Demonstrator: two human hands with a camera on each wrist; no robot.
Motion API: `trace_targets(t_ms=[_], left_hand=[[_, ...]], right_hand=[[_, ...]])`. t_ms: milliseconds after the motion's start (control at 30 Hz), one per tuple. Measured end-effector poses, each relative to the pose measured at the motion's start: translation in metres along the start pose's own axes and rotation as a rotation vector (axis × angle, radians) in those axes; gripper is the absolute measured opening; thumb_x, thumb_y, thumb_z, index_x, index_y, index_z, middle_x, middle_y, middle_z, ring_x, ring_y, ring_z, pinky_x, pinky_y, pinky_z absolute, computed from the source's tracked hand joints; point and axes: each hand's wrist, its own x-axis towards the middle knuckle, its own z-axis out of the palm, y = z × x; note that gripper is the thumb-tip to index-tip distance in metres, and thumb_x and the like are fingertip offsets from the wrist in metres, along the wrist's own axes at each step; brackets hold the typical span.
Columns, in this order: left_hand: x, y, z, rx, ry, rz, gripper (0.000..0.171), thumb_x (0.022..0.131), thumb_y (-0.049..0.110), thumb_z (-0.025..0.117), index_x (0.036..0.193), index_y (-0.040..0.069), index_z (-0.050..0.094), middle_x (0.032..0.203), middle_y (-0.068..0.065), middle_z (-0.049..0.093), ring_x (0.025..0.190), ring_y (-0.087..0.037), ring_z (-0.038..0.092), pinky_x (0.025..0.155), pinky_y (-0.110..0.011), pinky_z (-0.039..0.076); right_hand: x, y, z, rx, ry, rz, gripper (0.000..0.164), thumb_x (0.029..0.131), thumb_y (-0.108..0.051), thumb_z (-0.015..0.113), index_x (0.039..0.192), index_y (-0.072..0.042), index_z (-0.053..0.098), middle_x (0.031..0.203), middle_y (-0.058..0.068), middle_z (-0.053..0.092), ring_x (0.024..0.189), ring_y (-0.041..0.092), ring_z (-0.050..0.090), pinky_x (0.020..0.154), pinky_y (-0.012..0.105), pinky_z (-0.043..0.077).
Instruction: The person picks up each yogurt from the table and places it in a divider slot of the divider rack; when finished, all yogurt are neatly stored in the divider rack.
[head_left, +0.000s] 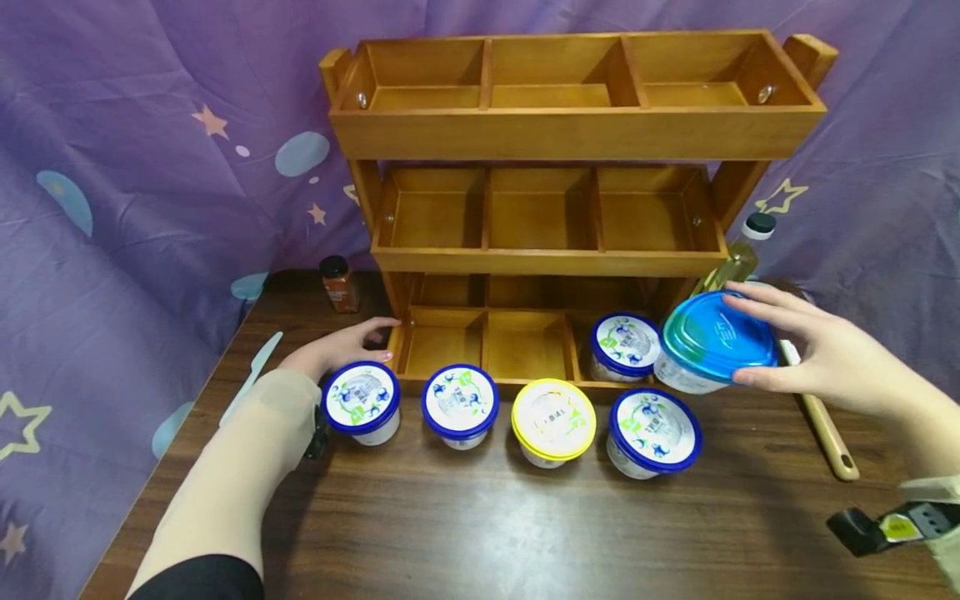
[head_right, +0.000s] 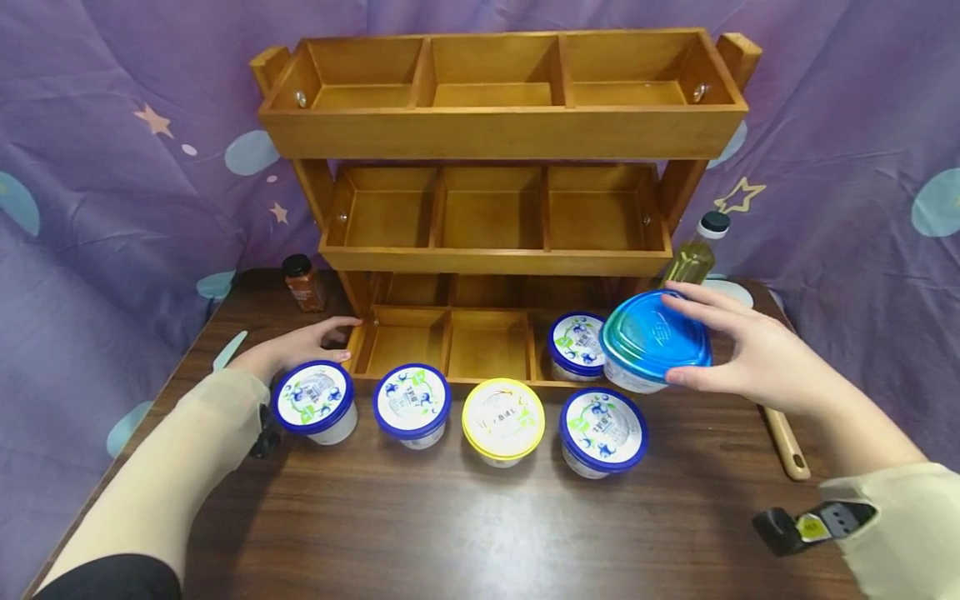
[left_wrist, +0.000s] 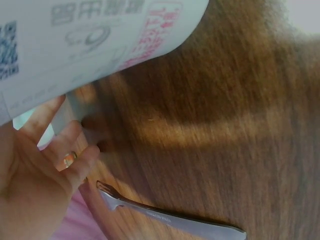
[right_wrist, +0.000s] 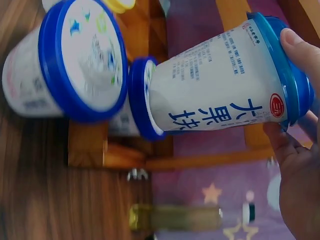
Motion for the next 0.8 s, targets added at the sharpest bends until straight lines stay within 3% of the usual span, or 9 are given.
trace_targets(t_ms=[100, 133, 300, 600, 800], left_hand=[[0.001, 0.001, 0.000, 0.000, -0.001, -0.002, 0.066, 0.093, 0.040, 0.055, 0.148, 0.023, 0.023, 0.143, -0.027, 0.034, 0.129, -0.045, 0.033, 0.102, -0.062, 0.022], [0.001, 0.001, 0.000, 0.001, 0.000, 0.002, 0.066, 0.093, 0.039, 0.055, 0.148, 0.023, 0.023, 0.143, -0.026, 0.035, 0.130, -0.045, 0.033, 0.102, -0.061, 0.022], [0.002, 0.002, -0.001, 0.006, 0.003, 0.025, 0.066, 0.093, 0.037, 0.057, 0.148, 0.021, 0.024, 0.142, -0.027, 0.035, 0.130, -0.044, 0.033, 0.103, -0.061, 0.022], [0.002, 0.002, -0.001, 0.016, 0.015, -0.008, 0.066, 0.092, 0.041, 0.056, 0.147, 0.024, 0.025, 0.142, -0.026, 0.037, 0.129, -0.044, 0.034, 0.102, -0.061, 0.023], [-0.002, 0.003, 0.000, -0.006, 0.013, -0.008, 0.066, 0.092, 0.039, 0.057, 0.147, 0.023, 0.025, 0.141, -0.027, 0.036, 0.128, -0.044, 0.035, 0.102, -0.061, 0.023]], right_hand=[[0.009, -0.011, 0.006, 0.001, 0.032, -0.088, 0.086, 0.060, -0.014, 0.088, 0.137, -0.019, 0.050, 0.143, -0.005, 0.039, 0.123, -0.007, 0.027, 0.090, 0.004, 0.020], [0.013, -0.014, 0.009, 0.012, 0.036, -0.119, 0.086, 0.060, -0.014, 0.088, 0.137, -0.017, 0.050, 0.143, -0.005, 0.039, 0.124, -0.008, 0.028, 0.090, 0.004, 0.021], [0.032, -0.031, 0.025, 0.053, 0.056, -0.238, 0.087, 0.059, -0.014, 0.089, 0.137, -0.013, 0.050, 0.143, 0.002, 0.041, 0.127, -0.005, 0.031, 0.093, 0.005, 0.024], [0.060, -0.052, 0.062, 0.088, 0.045, -0.311, 0.083, 0.065, -0.025, 0.087, 0.137, -0.011, 0.049, 0.146, 0.004, 0.037, 0.129, 0.026, 0.039, 0.099, 0.013, 0.025], [0.069, -0.060, 0.084, 0.077, 0.064, -0.383, 0.081, 0.068, -0.027, 0.085, 0.137, -0.006, 0.048, 0.145, 0.010, 0.037, 0.129, 0.032, 0.039, 0.102, 0.030, 0.034]])
